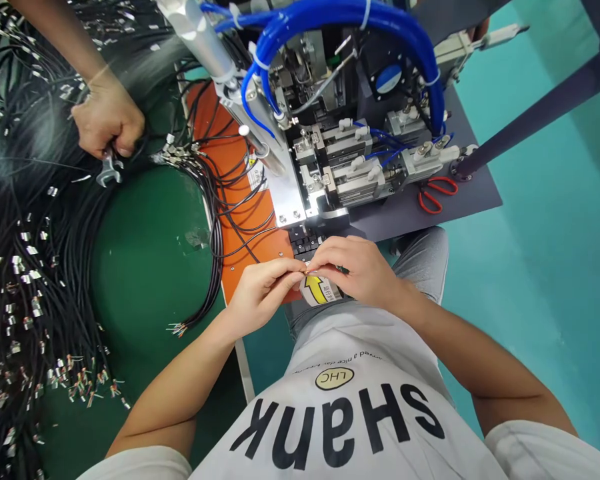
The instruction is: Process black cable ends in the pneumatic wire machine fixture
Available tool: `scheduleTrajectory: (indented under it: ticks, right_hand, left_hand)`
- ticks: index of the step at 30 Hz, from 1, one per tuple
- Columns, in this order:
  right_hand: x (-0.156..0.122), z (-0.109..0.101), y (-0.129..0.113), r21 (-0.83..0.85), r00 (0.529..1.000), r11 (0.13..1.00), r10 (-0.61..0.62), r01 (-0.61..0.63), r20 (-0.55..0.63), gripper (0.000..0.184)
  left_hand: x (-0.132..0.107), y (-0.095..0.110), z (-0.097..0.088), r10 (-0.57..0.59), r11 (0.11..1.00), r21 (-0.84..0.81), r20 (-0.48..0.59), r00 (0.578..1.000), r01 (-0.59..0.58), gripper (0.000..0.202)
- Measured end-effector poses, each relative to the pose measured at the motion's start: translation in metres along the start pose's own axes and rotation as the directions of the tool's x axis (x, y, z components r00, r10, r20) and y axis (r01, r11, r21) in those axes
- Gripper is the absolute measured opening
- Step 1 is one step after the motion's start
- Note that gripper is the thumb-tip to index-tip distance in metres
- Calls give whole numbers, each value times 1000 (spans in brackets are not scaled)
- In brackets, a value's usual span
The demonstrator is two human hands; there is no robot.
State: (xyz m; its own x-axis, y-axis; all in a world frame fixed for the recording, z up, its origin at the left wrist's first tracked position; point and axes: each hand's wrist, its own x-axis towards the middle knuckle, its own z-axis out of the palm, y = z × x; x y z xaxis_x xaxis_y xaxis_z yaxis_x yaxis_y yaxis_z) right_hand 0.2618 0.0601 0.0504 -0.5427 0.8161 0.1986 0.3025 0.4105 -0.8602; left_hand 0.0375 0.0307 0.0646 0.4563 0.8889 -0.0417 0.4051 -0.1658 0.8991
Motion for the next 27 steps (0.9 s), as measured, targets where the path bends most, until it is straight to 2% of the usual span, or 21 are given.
scheduleTrajectory:
  ticks: [3,6,8,9,11,12,14,15,17,22,27]
  right_hand:
    - [8,-7,6,-162,989,978,-117,130,85,14]
    - [14,-14,7,-207,986,966,-141,157,92,14]
    - [14,-15,4,-145,999,988,-50,46,-22,11]
    - [12,-15,2,-72,994,996,38,-46,-106,9]
    - [8,-12,-2,159,943,957,271,-243,-193,5]
    - [5,-9,-3,291,909,900,382,-326,-164,8]
    - [1,-1,-4,498,856,746,517,-442,-15,15]
    - [0,2,-3,565,838,676,543,-474,53,17]
    - [0,8,0,644,822,588,559,-489,113,20]
    - [9,11,7,703,828,529,539,-476,156,21]
    - [9,14,5,681,824,532,533,-503,192,19]
  left_hand:
    - [0,0,-4,-91,990,-101,36,995,94,17]
    - [2,2,-8,-88,995,-54,17,996,88,18]
    - [3,4,-7,-76,997,-21,-31,997,75,17]
    - [3,4,-6,-82,996,-26,-56,995,80,17]
    - [4,3,-2,-103,994,-52,-108,989,97,15]
    - [5,3,0,-105,994,-58,-138,985,97,14]
    - [7,2,5,-81,996,-44,-200,977,73,12]
    - [8,2,7,-61,998,-30,-229,971,56,11]
    - [10,1,9,-31,999,-18,-261,965,28,10]
    - [11,0,8,-12,1000,-22,-262,965,6,9]
    - [8,-3,10,-87,991,-124,-270,959,55,10]
